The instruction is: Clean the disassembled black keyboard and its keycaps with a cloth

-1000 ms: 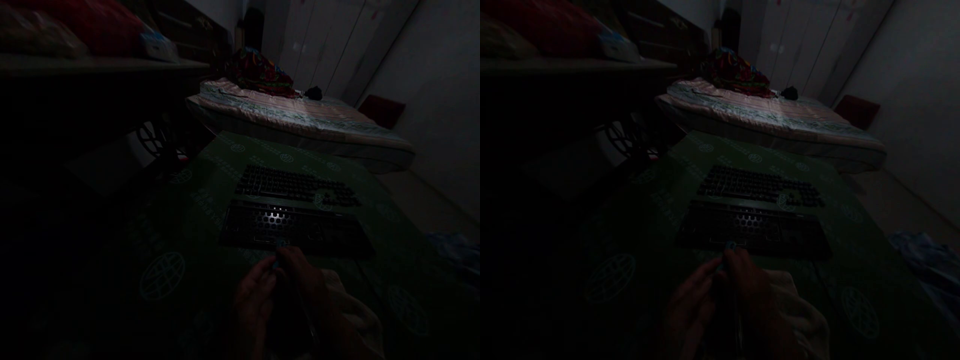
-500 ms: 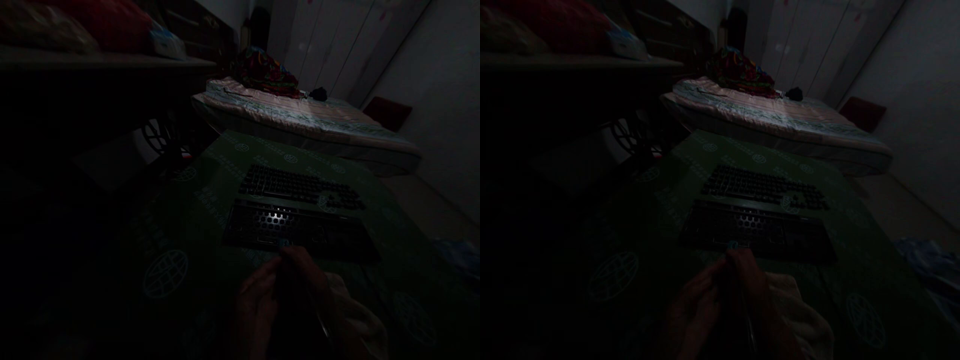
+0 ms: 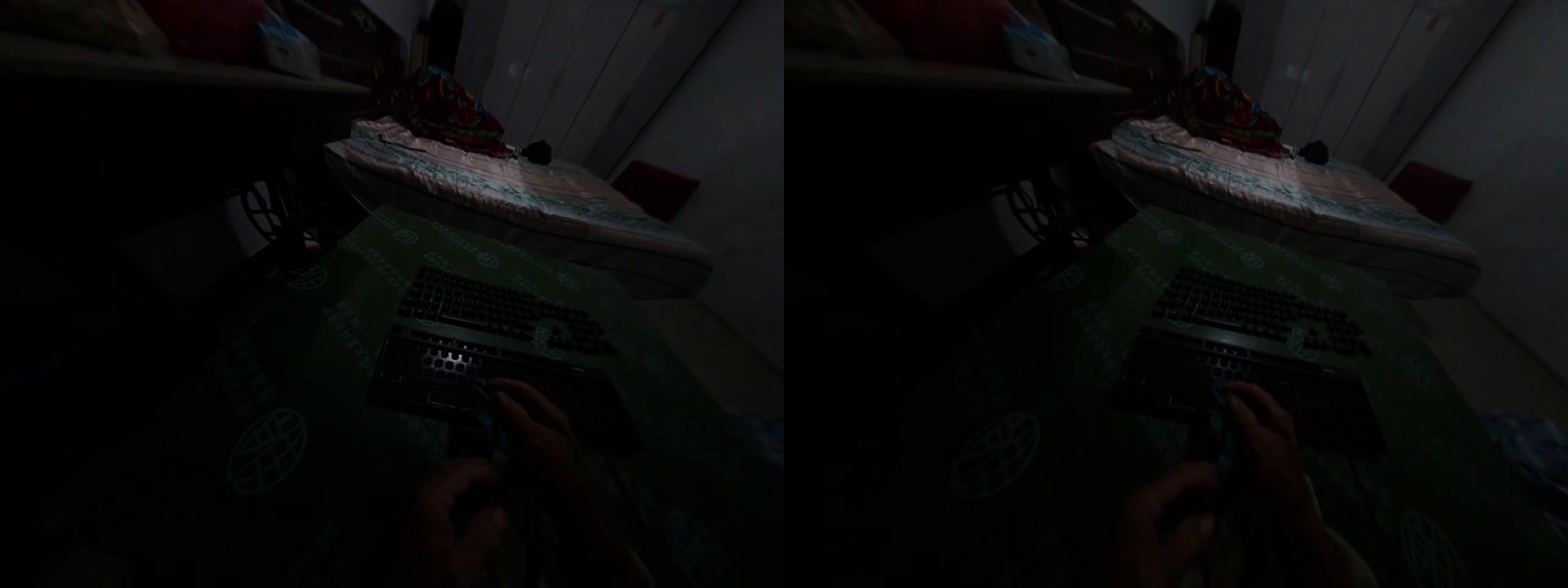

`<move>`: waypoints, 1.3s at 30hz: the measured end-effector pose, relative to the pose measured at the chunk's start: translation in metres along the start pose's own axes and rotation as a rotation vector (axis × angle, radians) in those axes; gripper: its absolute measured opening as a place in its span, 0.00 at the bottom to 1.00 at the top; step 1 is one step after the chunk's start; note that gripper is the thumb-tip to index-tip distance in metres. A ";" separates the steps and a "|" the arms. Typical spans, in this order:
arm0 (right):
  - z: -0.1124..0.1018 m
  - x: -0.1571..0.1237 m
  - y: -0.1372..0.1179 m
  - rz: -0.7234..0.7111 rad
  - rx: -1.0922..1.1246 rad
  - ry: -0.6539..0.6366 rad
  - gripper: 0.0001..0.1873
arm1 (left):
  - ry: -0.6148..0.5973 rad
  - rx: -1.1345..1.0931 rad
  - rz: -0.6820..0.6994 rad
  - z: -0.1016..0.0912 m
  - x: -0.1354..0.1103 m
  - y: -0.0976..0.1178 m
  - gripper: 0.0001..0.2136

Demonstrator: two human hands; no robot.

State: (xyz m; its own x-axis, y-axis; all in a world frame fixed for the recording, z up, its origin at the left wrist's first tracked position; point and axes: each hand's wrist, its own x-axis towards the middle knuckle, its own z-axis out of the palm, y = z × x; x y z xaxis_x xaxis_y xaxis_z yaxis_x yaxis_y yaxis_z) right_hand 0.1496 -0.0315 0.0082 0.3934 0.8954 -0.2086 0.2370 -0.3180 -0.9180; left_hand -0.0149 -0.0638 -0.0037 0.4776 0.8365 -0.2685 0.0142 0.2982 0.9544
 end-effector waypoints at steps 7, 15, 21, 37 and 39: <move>0.013 0.028 -0.013 -0.077 -0.002 -0.119 0.13 | 0.210 0.411 0.234 -0.033 0.010 0.005 0.09; 0.024 0.047 -0.009 -0.153 -0.128 -0.086 0.12 | 0.315 0.601 0.414 -0.048 0.022 -0.009 0.08; 0.019 0.047 -0.011 -0.048 -0.138 -0.149 0.13 | 0.368 0.787 0.554 -0.050 0.027 -0.023 0.11; 0.031 0.060 -0.019 -0.164 -0.120 -0.098 0.13 | 0.405 1.078 0.584 -0.046 0.030 -0.038 0.15; 0.031 0.062 -0.018 -0.163 -0.117 -0.108 0.13 | 0.417 1.061 0.574 -0.044 0.030 -0.037 0.15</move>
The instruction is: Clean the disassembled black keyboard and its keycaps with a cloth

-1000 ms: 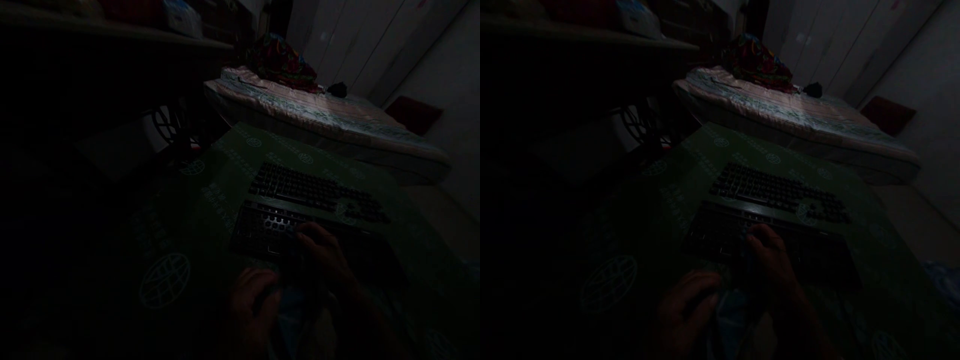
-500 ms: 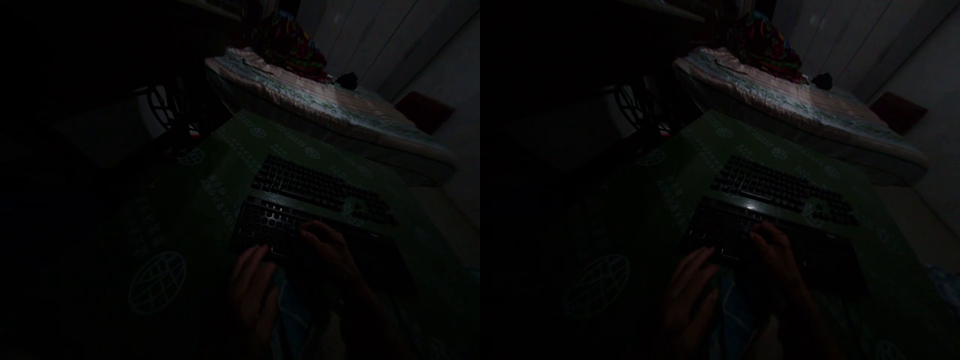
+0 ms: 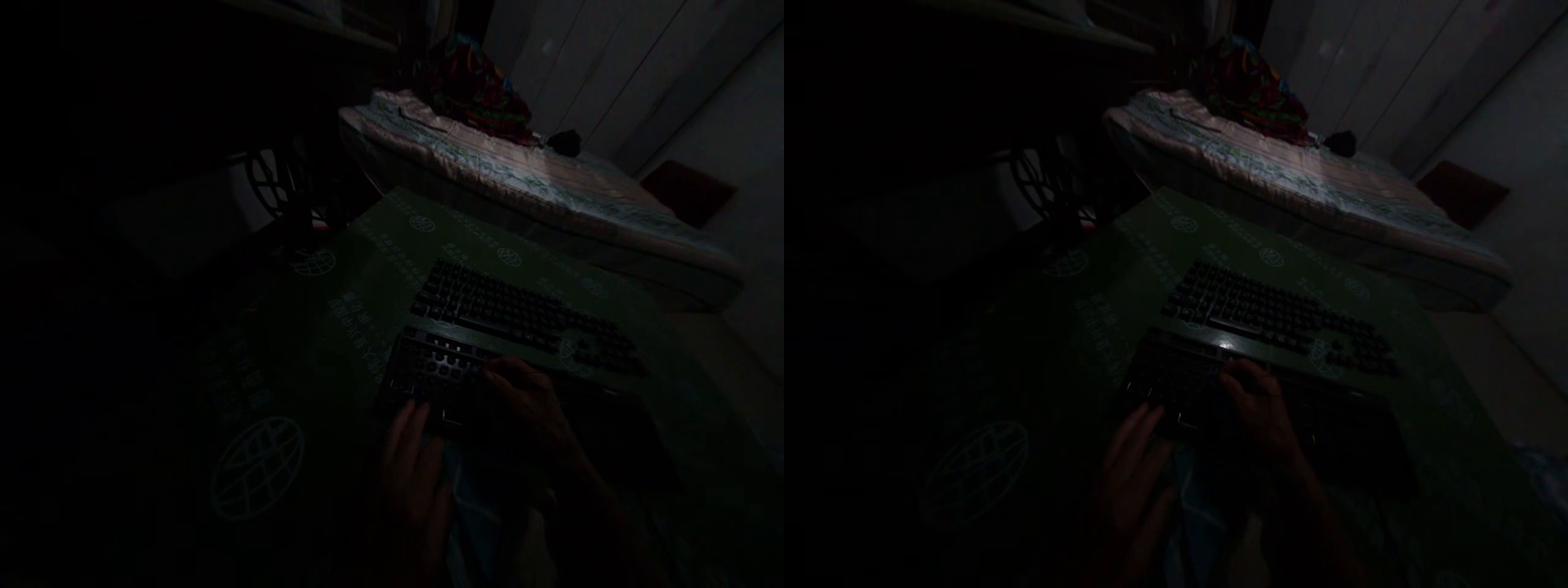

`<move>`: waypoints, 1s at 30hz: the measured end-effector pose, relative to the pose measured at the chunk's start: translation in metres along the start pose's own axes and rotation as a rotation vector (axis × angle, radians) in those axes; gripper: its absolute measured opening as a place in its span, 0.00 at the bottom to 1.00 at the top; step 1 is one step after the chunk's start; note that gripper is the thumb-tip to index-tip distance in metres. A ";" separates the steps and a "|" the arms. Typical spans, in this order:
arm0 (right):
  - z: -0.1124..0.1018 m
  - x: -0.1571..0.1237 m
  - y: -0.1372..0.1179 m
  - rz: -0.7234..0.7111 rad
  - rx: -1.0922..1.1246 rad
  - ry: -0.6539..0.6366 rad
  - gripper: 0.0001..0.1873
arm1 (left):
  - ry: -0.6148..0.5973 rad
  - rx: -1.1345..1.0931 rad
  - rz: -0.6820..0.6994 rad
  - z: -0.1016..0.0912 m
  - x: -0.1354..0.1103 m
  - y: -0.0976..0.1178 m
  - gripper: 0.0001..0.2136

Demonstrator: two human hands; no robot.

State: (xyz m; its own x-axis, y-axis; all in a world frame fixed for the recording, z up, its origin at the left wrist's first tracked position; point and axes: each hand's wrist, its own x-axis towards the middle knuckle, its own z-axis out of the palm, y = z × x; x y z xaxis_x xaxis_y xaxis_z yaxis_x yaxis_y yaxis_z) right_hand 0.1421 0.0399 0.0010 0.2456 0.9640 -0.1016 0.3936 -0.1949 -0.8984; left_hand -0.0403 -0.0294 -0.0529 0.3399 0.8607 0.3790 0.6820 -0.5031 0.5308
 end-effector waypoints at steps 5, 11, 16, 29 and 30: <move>0.000 0.001 0.005 0.010 -0.002 -0.002 0.15 | -0.025 -0.009 -0.011 0.000 0.000 0.001 0.13; -0.005 -0.003 0.001 0.031 -0.024 -0.047 0.15 | -0.008 -0.024 -0.038 0.002 -0.001 0.003 0.12; -0.010 0.001 -0.003 0.012 -0.014 -0.144 0.16 | -0.002 -0.043 -0.036 0.002 -0.001 0.004 0.12; 0.015 0.029 -0.035 -0.117 -0.020 -0.539 0.07 | -0.042 -0.017 -0.026 0.000 -0.002 0.001 0.12; 0.017 0.031 -0.038 -0.120 -0.021 -0.550 0.07 | -0.035 -0.022 -0.024 0.000 -0.002 0.001 0.12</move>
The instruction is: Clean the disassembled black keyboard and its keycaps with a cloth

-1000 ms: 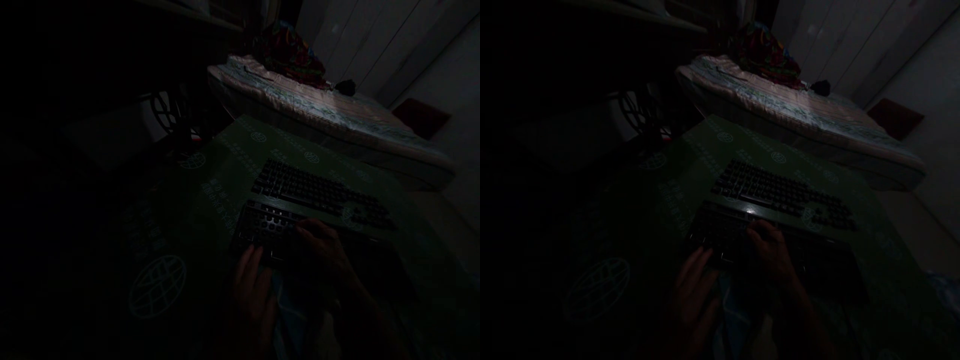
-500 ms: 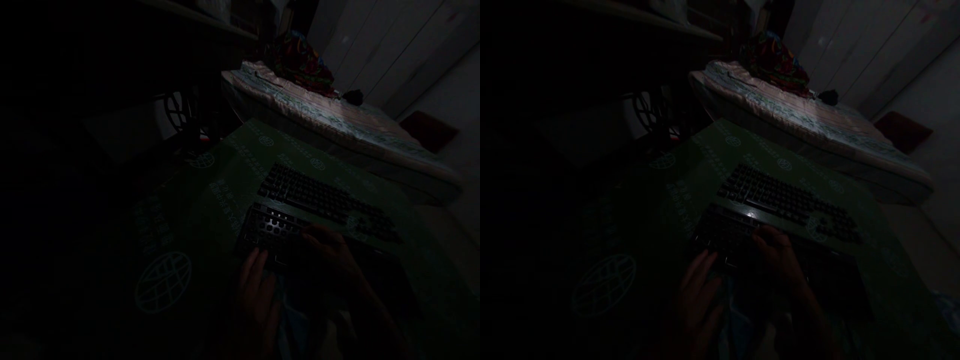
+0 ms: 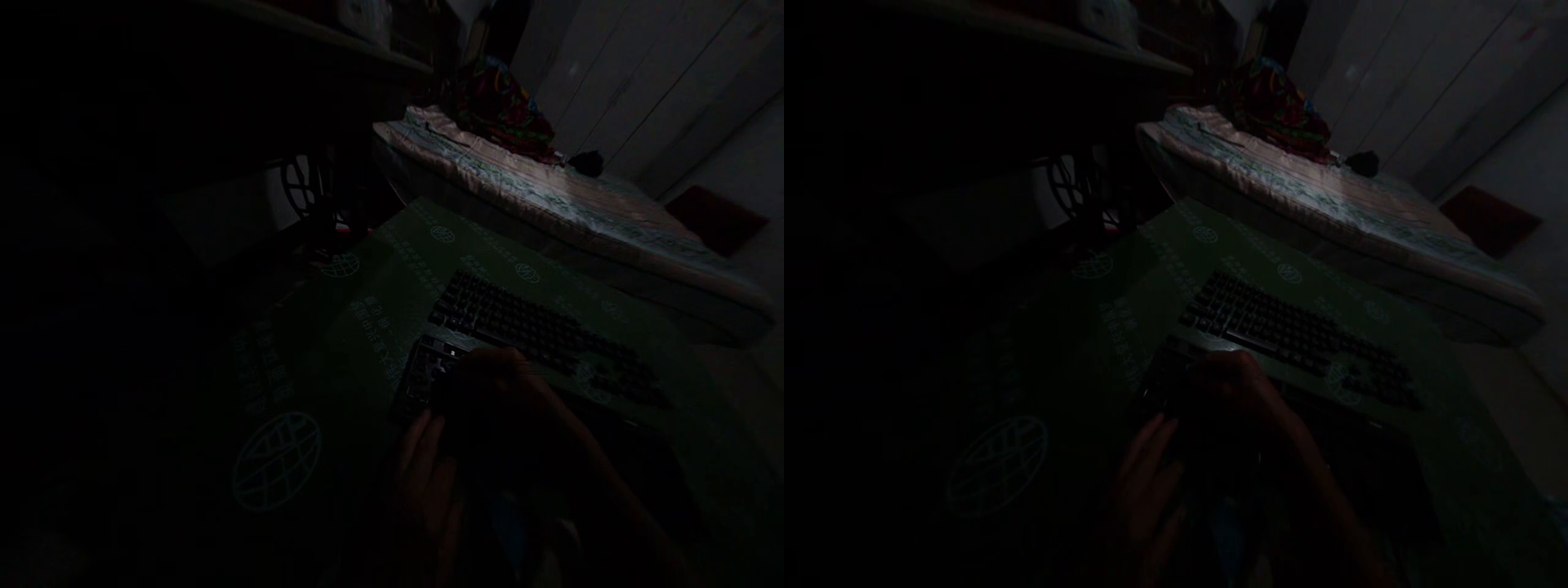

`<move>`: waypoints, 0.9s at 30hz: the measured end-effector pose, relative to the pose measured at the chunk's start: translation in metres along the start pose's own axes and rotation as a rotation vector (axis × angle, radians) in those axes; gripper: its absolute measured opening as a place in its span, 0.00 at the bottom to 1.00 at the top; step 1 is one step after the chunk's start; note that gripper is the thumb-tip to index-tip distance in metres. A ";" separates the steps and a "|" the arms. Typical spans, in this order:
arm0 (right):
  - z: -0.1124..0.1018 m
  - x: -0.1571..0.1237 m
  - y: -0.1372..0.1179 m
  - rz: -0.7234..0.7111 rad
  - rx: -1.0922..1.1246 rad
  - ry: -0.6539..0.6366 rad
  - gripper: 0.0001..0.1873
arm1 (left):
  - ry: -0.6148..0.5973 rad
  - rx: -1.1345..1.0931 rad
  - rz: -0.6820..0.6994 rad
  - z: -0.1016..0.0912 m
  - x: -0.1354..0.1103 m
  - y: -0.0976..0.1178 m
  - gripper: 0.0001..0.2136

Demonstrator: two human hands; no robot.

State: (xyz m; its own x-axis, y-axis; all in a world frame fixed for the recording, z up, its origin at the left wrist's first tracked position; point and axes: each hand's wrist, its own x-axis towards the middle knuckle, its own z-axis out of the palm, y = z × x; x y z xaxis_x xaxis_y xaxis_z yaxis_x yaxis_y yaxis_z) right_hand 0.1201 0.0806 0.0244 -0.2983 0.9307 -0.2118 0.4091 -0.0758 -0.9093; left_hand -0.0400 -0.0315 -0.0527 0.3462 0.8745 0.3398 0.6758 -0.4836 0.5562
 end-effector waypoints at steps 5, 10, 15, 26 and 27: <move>-0.005 -0.004 0.000 0.109 0.063 0.015 0.08 | -0.056 -0.021 0.008 -0.004 0.001 0.001 0.12; -0.014 -0.015 0.010 0.111 0.074 0.044 0.10 | -0.074 -0.031 -0.017 -0.006 0.000 0.002 0.13; -0.007 0.000 0.012 0.095 0.085 -0.029 0.11 | -0.052 -0.038 -0.012 -0.001 0.000 0.001 0.11; 0.012 0.023 0.000 0.079 0.135 -0.079 0.09 | -0.094 -0.008 -0.009 -0.008 0.000 0.001 0.09; 0.008 0.019 0.002 0.098 0.130 -0.078 0.10 | -0.095 -0.010 -0.008 -0.008 0.000 0.001 0.09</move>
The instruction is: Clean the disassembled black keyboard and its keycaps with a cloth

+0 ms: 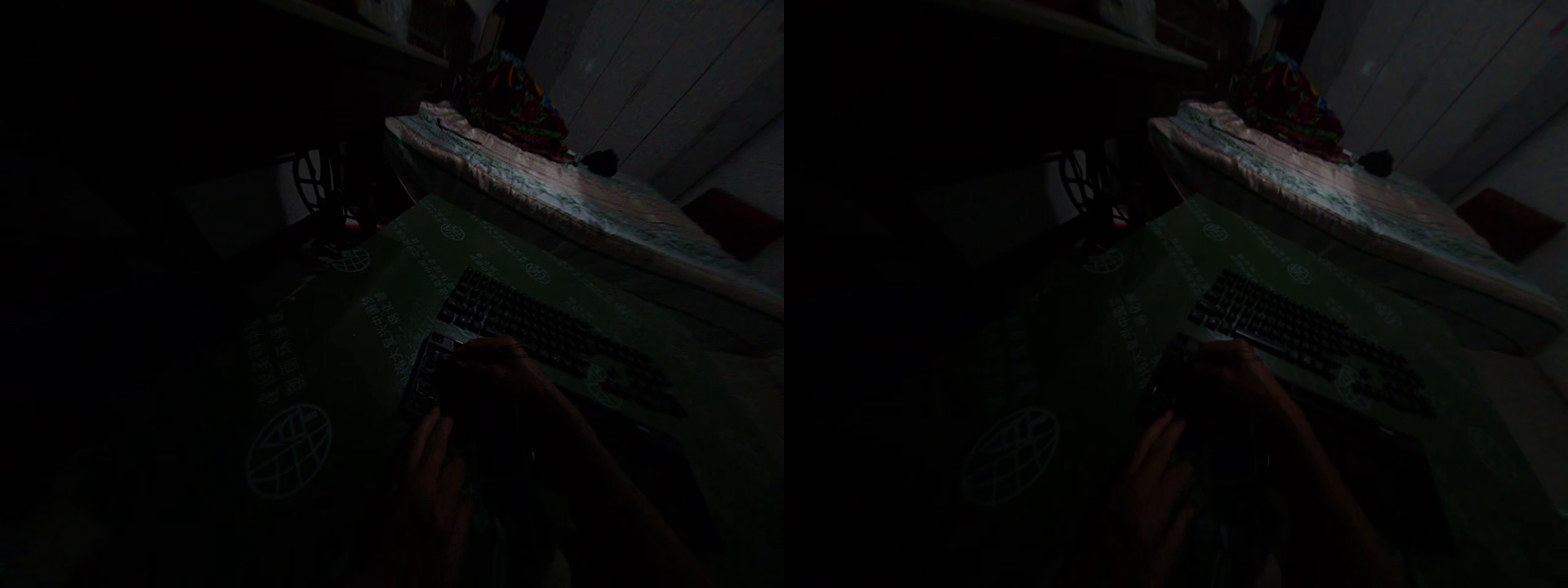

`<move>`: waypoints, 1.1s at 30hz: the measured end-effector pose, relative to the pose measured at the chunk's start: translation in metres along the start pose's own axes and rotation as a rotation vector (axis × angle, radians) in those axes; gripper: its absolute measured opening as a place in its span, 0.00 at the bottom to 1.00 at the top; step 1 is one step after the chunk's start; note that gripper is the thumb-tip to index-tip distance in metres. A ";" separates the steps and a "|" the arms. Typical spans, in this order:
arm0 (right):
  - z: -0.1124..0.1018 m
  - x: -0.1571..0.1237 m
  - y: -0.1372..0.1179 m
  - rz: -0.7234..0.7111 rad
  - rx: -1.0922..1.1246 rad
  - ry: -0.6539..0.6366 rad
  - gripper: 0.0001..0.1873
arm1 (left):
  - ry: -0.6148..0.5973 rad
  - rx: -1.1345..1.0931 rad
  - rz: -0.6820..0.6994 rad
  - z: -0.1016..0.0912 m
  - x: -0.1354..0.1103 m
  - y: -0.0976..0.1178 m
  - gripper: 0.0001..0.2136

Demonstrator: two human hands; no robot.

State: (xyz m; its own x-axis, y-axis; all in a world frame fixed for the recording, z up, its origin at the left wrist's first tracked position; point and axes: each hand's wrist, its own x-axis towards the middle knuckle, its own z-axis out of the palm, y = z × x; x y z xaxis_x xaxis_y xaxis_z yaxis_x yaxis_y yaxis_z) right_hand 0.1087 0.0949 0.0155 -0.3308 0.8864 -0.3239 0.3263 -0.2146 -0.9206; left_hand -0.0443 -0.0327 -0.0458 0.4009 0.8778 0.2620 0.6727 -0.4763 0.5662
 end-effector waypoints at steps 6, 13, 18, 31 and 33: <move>-0.034 -0.036 0.017 0.116 -0.089 0.113 0.12 | 0.063 -0.013 -0.016 0.007 0.000 0.000 0.11; -0.061 -0.071 0.028 0.176 -0.105 0.222 0.14 | 0.070 0.039 0.027 0.012 0.001 -0.005 0.10; -0.059 -0.071 0.036 0.130 -0.097 0.263 0.15 | 0.130 0.054 0.027 0.014 0.002 -0.005 0.09; -0.049 -0.058 0.040 -0.010 -0.085 0.353 0.17 | 0.160 0.141 0.144 0.012 0.003 -0.016 0.10; -0.049 -0.058 0.040 -0.009 -0.047 0.420 0.17 | 0.169 0.137 0.144 0.012 0.003 -0.016 0.09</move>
State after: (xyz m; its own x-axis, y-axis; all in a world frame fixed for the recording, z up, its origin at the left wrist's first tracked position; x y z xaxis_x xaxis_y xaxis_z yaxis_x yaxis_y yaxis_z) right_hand 0.1842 0.0547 0.0085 0.0529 0.9805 -0.1895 0.3685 -0.1955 -0.9088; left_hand -0.0462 -0.0229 -0.0630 0.3970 0.7911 0.4654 0.6990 -0.5892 0.4052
